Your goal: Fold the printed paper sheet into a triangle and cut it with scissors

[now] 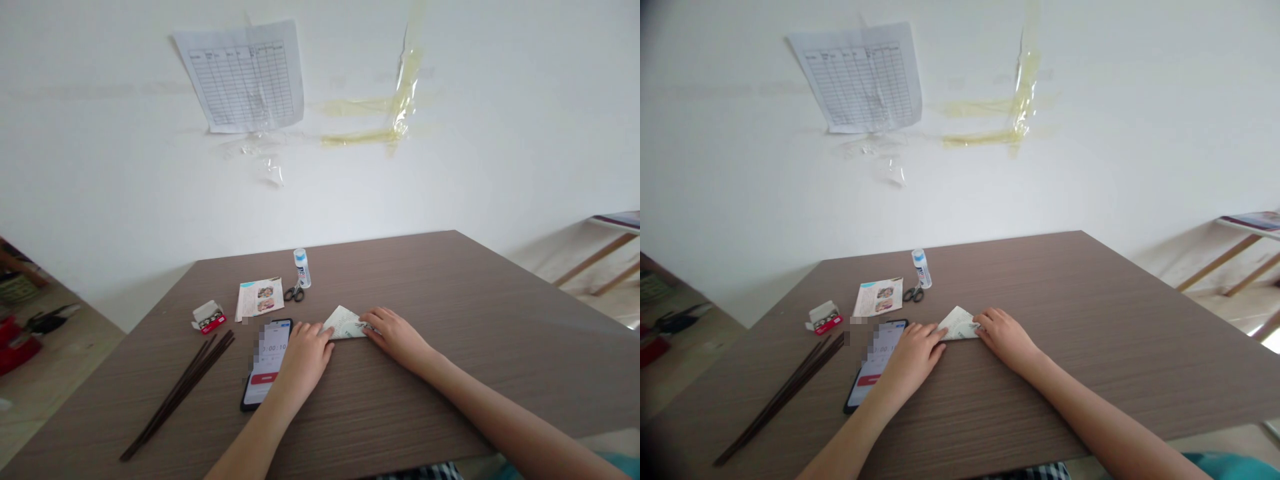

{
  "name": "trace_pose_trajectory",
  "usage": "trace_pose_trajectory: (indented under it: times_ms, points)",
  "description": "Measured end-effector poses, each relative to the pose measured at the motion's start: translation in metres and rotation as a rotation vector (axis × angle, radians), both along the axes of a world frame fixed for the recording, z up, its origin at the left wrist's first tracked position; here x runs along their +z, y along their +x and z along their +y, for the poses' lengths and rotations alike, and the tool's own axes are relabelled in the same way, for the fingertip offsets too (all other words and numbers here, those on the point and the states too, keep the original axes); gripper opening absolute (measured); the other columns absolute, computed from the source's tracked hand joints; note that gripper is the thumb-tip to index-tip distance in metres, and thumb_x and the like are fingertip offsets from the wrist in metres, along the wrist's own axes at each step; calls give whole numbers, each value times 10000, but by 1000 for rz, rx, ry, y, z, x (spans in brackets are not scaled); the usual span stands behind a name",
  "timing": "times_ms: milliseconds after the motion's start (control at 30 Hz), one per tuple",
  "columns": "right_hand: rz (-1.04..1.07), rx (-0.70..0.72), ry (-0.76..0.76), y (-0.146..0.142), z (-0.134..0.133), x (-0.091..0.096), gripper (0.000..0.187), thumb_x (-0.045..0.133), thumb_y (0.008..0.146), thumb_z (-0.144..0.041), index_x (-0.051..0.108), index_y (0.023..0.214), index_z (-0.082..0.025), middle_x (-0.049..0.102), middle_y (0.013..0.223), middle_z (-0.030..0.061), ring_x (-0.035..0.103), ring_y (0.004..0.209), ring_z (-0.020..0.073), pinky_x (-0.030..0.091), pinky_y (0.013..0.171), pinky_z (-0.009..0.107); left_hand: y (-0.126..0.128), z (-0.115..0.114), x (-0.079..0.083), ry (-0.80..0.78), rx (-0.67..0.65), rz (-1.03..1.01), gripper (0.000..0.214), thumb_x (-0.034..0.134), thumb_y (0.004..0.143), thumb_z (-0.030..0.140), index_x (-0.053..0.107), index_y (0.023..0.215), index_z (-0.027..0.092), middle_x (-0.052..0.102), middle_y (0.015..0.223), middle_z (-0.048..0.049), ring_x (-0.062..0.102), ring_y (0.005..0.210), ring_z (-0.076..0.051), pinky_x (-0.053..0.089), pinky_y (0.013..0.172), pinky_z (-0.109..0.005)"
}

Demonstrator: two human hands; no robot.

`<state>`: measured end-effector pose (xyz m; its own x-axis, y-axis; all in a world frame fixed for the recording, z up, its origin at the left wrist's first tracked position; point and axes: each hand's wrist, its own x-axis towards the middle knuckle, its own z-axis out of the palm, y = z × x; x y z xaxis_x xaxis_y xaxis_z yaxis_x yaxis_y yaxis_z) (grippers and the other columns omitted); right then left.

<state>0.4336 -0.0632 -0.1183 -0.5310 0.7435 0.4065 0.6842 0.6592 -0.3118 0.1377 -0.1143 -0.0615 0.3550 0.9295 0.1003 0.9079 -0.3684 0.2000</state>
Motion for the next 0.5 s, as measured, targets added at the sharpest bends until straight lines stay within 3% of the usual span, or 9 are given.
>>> trace_pose_trajectory:
  times_ms: [100, 300, 500]
  points:
    - [-10, -6, 13, 0, 0, 0, 242, 753, 1254, -214, 956, 1345, -309, 946, 1293, 137, 916, 1181, 348, 768, 1088, 466, 2, -2, 2, -18, 9, 35, 437, 721, 1209, 180, 944, 1581, 239, 940, 1559, -188, 863, 1445, -426, 608, 1408, -695]
    - [-60, -24, 21, 2, -2, 0, 211, 806, 1249, -293, 1015, 1251, -317, 956, 1261, 142, 911, 1140, 358, 758, 1014, 441, 4, -4, 1, 29, 27, -20, 425, 649, 1225, 190, 992, 1458, 282, 969, 1418, -151, 865, 1306, -387, 628, 1359, -678]
    - [-42, -33, 35, -1, -7, 0, 209, 860, 1232, -378, 1023, 1349, -322, 961, 1293, 164, 909, 1171, 394, 771, 1044, 482, 8, -4, 3, -3, 75, 40, 466, 631, 1234, 182, 989, 1514, 287, 940, 1477, -173, 848, 1311, -417, 659, 1271, -641]
